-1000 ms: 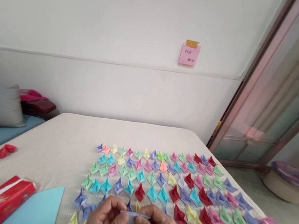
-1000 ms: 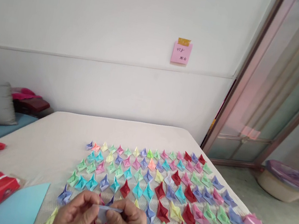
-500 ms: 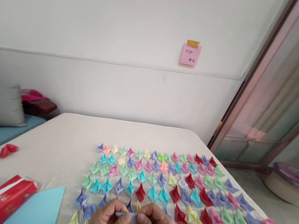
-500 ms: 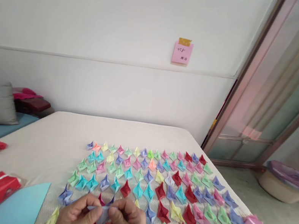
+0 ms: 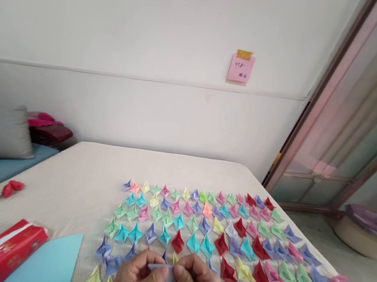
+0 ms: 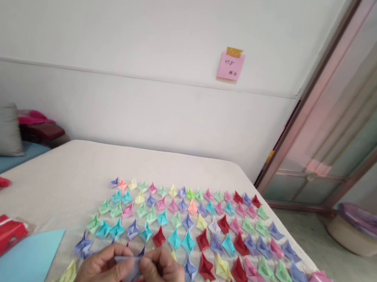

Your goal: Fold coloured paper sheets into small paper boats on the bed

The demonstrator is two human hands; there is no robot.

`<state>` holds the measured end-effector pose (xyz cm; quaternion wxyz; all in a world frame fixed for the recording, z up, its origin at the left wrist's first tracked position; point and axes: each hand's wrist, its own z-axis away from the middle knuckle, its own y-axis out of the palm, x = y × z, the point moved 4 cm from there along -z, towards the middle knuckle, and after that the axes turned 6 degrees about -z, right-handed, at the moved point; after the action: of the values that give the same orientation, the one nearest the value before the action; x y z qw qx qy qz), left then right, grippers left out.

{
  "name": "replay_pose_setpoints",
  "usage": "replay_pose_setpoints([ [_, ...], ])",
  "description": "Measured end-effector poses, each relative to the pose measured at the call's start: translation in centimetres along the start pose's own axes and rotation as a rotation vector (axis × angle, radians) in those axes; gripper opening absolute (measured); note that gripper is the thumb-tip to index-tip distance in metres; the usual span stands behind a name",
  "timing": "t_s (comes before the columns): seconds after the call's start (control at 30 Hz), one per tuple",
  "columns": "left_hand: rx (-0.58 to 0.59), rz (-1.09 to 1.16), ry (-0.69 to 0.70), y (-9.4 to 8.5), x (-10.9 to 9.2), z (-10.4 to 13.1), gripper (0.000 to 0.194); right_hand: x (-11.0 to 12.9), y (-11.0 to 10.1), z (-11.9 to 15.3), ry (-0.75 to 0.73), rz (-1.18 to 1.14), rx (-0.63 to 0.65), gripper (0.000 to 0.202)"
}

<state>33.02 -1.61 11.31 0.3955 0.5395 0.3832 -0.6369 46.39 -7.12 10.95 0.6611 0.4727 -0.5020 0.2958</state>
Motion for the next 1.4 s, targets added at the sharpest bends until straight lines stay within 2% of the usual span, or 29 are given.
replay_pose_setpoints([
  [0.07, -0.009, 0.068, -0.007, -0.2, 0.3, -0.2, 0.042, 0.0, -0.3, -0.1, -0.013, -0.009, -0.036, 0.049],
  [0.2, -0.039, 0.141, 0.001, -0.6, 1.7, -0.5, 0.043, -0.2, -0.1, 0.0, 0.023, -0.050, -0.027, 0.048],
  [0.33, -0.023, 0.250, -0.053, -0.6, 2.4, -0.6, 0.044, -0.2, 0.1, 0.1, 0.045, -0.081, -0.027, 0.049],
  [0.43, -0.012, 0.294, -0.098, -0.3, 1.9, -0.4, 0.044, -0.4, 0.0, 0.0, 0.078, -0.109, -0.035, 0.052],
  [0.53, 0.013, 0.360, -0.085, 0.3, 1.2, -0.3, 0.036, -0.7, -0.4, -0.2, 0.097, -0.125, -0.067, 0.052],
  [0.7, 0.177, 0.483, -0.065, 2.0, 0.2, -0.1, 0.031, -1.2, -0.8, -0.5, 0.079, -0.124, -0.102, 0.049],
  [0.77, 0.187, 0.456, -0.087, 2.1, 0.1, 0.0, 0.032, -1.0, -0.7, -0.5, 0.054, -0.103, -0.098, 0.047],
  [0.87, 0.082, 0.319, -0.031, 1.3, -0.1, 0.1, 0.033, -0.1, -0.7, 0.0, -0.111, 0.011, -0.153, 0.033],
  [0.97, -0.048, 0.116, 0.062, 0.3, 0.1, 0.1, 0.032, 1.4, -0.4, 1.0, -0.458, 0.259, -0.203, 0.011],
  [1.07, -0.087, -0.001, 0.137, 0.2, 0.3, 0.1, 0.027, 1.8, 0.3, 1.8, -0.701, 0.414, -0.144, 0.018],
  [1.2, -0.085, -0.060, 0.183, 0.7, 0.8, 0.1, 0.018, 1.3, 0.7, 1.9, -0.758, 0.504, -0.109, 0.024],
  [1.4, -0.111, -0.118, 0.211, 0.7, 1.4, 0.0, 0.014, 1.6, 0.7, 1.8, -0.763, 0.532, -0.091, 0.016],
])
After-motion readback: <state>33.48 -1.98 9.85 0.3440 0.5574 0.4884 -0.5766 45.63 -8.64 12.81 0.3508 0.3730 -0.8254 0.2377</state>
